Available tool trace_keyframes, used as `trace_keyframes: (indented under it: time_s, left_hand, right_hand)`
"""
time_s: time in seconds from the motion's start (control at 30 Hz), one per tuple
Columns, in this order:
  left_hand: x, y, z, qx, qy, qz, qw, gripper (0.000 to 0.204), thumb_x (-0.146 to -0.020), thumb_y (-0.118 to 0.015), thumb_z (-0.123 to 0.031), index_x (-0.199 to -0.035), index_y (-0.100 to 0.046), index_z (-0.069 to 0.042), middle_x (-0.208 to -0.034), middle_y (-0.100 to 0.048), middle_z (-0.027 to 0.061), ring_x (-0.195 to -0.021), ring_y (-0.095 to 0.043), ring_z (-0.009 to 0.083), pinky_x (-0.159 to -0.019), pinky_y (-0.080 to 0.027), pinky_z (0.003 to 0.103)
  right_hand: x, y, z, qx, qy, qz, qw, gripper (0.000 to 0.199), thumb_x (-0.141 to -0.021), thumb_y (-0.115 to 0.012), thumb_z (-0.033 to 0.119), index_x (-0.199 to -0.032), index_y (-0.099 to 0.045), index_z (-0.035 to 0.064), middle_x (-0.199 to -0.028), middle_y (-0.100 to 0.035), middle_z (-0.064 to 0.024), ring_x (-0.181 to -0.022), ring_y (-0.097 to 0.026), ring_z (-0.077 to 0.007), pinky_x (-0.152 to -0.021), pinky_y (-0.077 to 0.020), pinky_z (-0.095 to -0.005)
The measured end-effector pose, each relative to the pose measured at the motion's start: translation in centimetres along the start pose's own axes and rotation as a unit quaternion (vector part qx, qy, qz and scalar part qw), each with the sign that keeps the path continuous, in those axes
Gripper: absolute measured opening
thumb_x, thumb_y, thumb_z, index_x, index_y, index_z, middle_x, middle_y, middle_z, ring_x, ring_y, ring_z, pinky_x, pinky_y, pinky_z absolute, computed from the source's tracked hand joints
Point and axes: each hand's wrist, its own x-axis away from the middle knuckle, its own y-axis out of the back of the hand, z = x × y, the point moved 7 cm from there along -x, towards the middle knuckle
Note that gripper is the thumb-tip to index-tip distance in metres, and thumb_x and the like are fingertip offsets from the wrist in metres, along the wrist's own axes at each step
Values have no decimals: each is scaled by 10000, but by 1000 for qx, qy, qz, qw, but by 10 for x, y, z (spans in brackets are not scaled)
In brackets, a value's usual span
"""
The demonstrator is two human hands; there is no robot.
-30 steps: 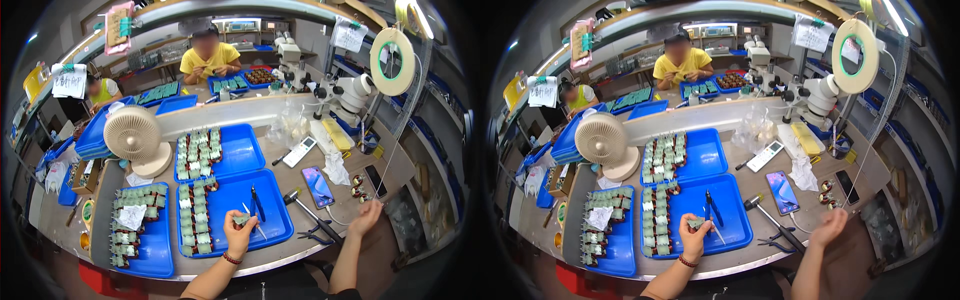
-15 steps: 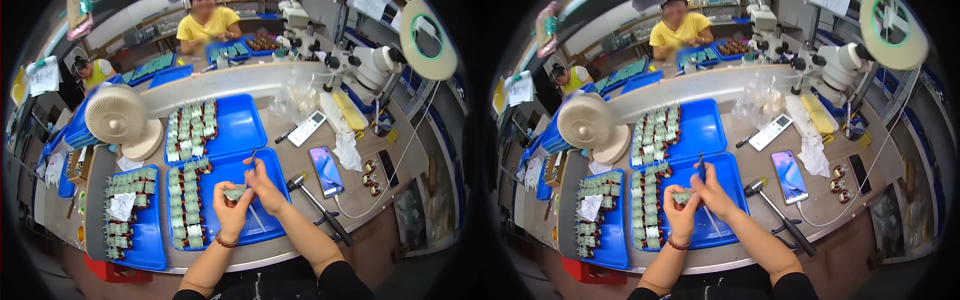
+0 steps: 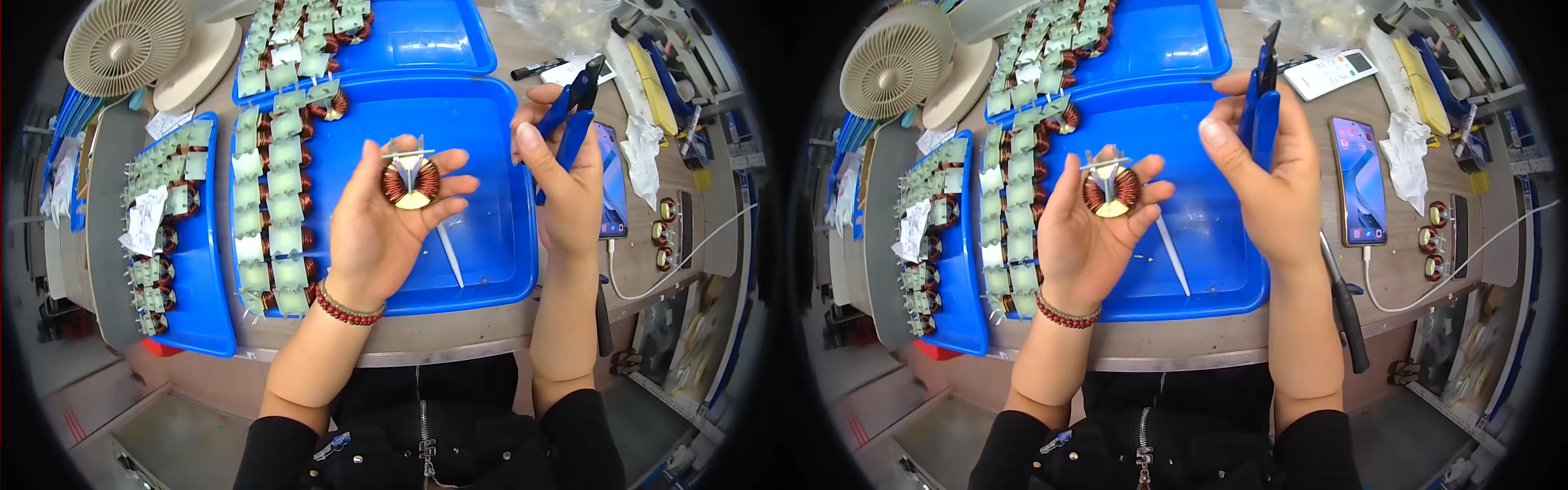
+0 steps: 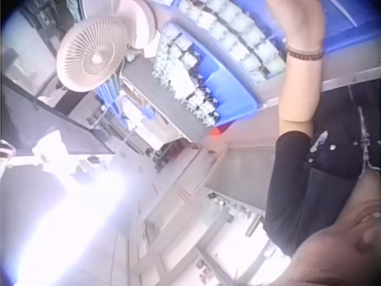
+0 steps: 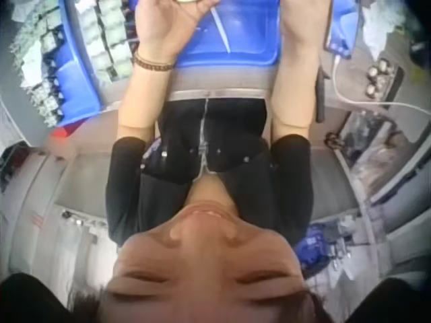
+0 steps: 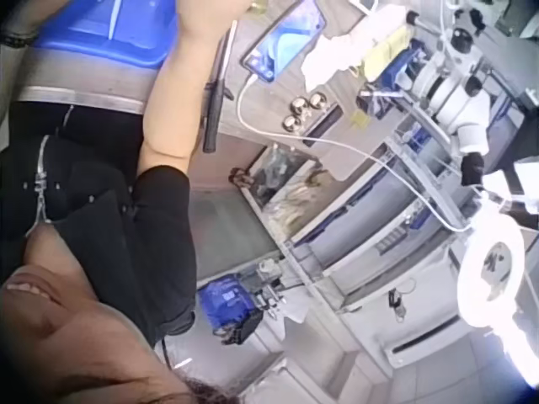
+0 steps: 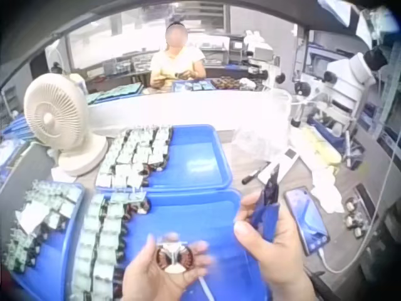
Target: The person assembles small electronic components at a workbench. They use pliers to trim wires, a white stick to apply adhesive or sealant, and a rubber mallet to tap parts into place. The person repeatedly picks up components, applies materials, and places them into blue trays.
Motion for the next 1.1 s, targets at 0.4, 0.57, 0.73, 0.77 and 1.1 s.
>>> trace_keyframes:
  time_s: [0.4,0.57,0.73,0.77,1.1]
  left_hand:
    - [2,-14,-4,-109,-79,-3,991,421,-959,-268,-391,-1210,-351,-64,-942,-574,153,-850,-577,225,-774,-475,342]
    - [3,-2,-10,-108,-88,7,990,366,-956,-322,-349,-1172,-410,-66,-999,-555,166,-860,-529,228,-749,-430,328]
    - [-5,3,-8,-82,-71,-15,994,304,-952,-352,-326,-1131,-433,-93,-990,-568,146,-815,-541,189,-690,-437,305]
    - [-5,4,-9,-83,-76,-23,993,307,-950,-355,-334,-1116,-445,-92,-987,-568,150,-816,-541,202,-685,-435,305]
    - [0,13,-24,32,-182,-7,983,235,-929,-413,-260,-1056,-534,-103,-1000,-569,168,-892,-533,266,-762,-417,342]
  right_hand:
    - [22,-44,-9,239,134,145,951,524,-559,-765,55,-1029,-534,29,-1000,-498,-81,-844,-513,-171,-647,-434,-247]
    - [2,-4,6,183,56,53,980,520,-593,-805,138,-1026,-552,2,-938,-561,-40,-877,-532,-123,-757,-438,-251]
    - [-24,83,-1,575,4,-120,809,535,-596,-786,261,-1035,-582,32,-881,-620,-94,-753,-566,-163,-714,-448,-278]
    - [-25,83,-4,611,-13,-117,783,538,-602,-776,281,-1037,-579,33,-916,-618,-114,-815,-569,-210,-742,-446,-309]
    - [30,-19,0,604,-66,123,784,327,-728,-655,366,-736,-622,41,-706,-620,-176,-735,-610,-342,-640,-465,-434]
